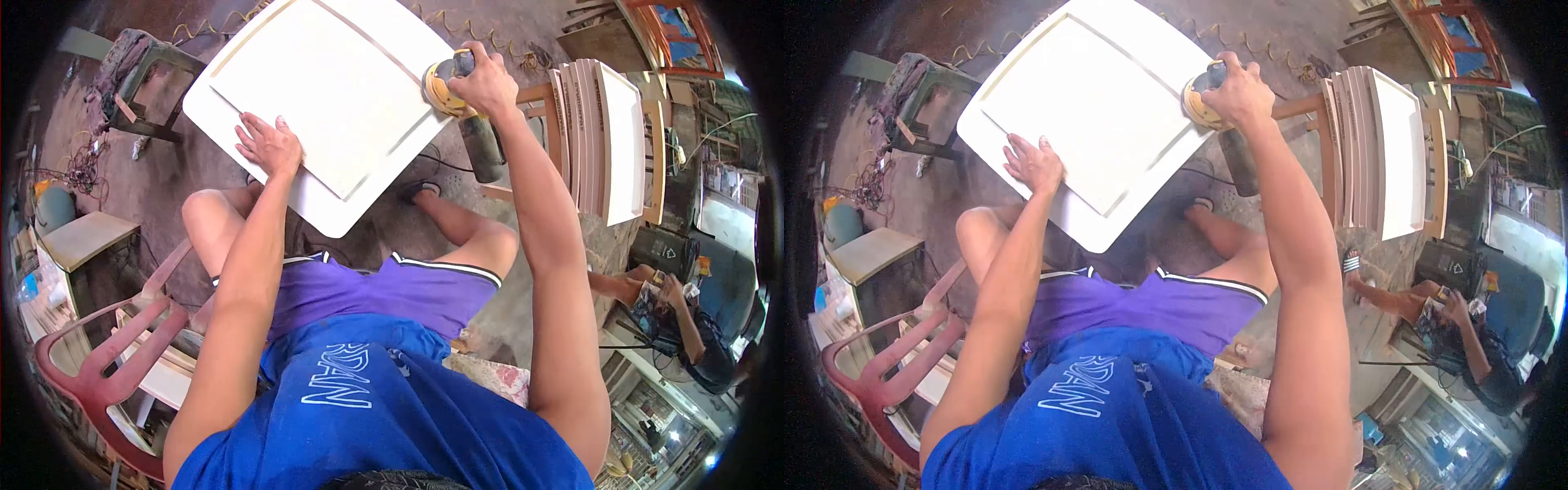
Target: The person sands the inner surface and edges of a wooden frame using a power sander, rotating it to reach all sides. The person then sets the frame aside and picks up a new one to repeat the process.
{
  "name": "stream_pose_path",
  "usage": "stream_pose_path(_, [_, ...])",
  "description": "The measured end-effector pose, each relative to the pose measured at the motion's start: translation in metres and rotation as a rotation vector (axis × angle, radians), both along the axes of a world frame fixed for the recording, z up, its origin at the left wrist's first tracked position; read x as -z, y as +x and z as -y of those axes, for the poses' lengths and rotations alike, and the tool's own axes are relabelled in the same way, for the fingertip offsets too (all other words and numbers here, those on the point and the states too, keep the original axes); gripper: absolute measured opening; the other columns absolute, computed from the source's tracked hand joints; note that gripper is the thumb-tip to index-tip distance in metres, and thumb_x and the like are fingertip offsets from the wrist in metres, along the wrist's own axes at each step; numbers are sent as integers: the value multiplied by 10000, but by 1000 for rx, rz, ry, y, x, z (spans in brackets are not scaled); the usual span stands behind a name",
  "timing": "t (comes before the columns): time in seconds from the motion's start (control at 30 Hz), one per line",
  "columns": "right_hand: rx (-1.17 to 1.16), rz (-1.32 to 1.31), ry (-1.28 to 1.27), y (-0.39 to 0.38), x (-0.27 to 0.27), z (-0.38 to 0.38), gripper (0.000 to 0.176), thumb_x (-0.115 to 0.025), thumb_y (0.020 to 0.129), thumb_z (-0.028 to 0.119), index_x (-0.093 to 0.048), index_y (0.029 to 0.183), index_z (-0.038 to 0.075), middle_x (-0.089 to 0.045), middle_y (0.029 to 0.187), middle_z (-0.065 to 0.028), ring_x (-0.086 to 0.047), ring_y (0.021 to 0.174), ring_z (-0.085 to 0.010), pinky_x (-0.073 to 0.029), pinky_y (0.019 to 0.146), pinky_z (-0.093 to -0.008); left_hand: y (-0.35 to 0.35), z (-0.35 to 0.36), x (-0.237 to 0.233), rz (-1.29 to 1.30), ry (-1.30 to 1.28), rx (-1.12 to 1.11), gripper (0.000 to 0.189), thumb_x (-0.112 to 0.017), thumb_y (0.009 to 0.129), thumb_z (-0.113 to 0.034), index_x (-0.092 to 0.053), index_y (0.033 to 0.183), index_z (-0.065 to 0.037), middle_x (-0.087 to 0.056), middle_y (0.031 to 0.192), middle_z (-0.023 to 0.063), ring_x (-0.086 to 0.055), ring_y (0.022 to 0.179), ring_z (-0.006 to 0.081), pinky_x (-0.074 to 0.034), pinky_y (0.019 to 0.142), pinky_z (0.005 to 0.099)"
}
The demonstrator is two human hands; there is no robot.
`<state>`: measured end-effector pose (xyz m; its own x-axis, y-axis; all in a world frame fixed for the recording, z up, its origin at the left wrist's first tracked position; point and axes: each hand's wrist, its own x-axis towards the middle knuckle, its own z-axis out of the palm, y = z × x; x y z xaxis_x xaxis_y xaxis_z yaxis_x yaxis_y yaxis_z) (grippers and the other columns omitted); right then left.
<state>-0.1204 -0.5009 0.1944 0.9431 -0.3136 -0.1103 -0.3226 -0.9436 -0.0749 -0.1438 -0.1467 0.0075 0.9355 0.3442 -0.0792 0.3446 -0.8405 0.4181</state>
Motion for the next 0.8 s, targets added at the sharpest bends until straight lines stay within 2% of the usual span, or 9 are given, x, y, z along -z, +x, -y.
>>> stream_pose_path(0.1, [-60, -27, -1, -7, 2, -6, 735, -769, 765, 430, -536, 1450, 296, -627, 1266, -208, -712, 1093, -445, -584, 944, -544, -1, 0, -5, -10, -16, 10, 844, -465, 1083, -415, -98, 1668, 70, -163, 1762, 210, -79, 1635, 391, -5, 1307, 579])
stream_pose_path(0.2, [-158, -18, -32, -30, 4, -31, 735, -805, 763, 456, -567, 1437, 285, -623, 1213, -192, -748, 975, -420, -628, 834, -507, -1, 2, 0, 20, 4, -16, 834, -478, 1074, -405, -133, 1663, 74, -195, 1758, 200, -111, 1632, 386, -29, 1312, 569])
stream_pose_path(0.27, [-185, 1, 51, -53, -2, -58, 733, -817, 782, 514, -572, 1435, 285, -616, 1199, -188, -749, 956, -416, -628, 805, -509, 0, 4, 2, 23, 9, -19, 835, -478, 1074, -406, -133, 1663, 74, -196, 1758, 200, -112, 1632, 388, -29, 1313, 566])
stream_pose_path(0.33, [-199, -67, 132, -70, -17, -88, 672, -756, 841, 551, -607, 1429, 261, -610, 1224, -241, -734, 1001, -410, -613, 806, -526, -3, 2, 2, 18, 21, -7, 835, -478, 1074, -408, -132, 1663, 74, -196, 1758, 199, -113, 1632, 389, -28, 1314, 562])
stream_pose_path(0.43, [-302, -21, 138, -90, -4, -119, 604, -753, 871, 488, -610, 1415, 267, -574, 1243, -251, -705, 985, -427, -618, 766, -529, -2, 1, 1, 27, -23, 6, 826, -465, 1081, -389, -108, 1668, 69, -155, 1763, 209, -72, 1633, 415, 1, 1308, 587])
stream_pose_path(0.57, [-318, -54, 179, -90, -5, -139, 617, -773, 849, 517, -619, 1396, 275, -581, 1212, -222, -713, 1016, -421, -619, 789, -529, 2, 8, -5, 1, -80, -65, 813, -493, 1067, -337, -120, 1668, 63, -161, 1763, 205, -83, 1631, 420, -8, 1312, 574])
stream_pose_path(0.63, [-318, 5, 210, -84, -7, -141, 591, -780, 861, 402, -598, 1406, 266, -573, 1226, -243, -700, 987, -438, -622, 762, -522, 5, 11, -5, -7, -72, -83, 811, -490, 1066, -332, -118, 1668, 64, -162, 1764, 201, -85, 1630, 419, -11, 1312, 575])
stream_pose_path(0.67, [-320, 3, 210, -81, -8, -138, 591, -780, 861, 402, -598, 1406, 266, -573, 1226, -243, -700, 987, -438, -622, 762, -522, 5, 12, -5, -17, -69, -105, 809, -487, 1065, -328, -115, 1668, 65, -162, 1765, 197, -87, 1630, 417, -13, 1312, 575])
stream_pose_path(0.8, [-153, -42, 191, -63, -13, -100, 639, -746, 866, 494, -595, 1436, 248, -591, 1266, -250, -697, 1071, -449, -608, 848, -541, 4, 15, 1, 18, -36, -115, 801, -478, 1064, -320, -117, 1669, 60, -174, 1763, 192, -94, 1629, 413, -21, 1311, 576])
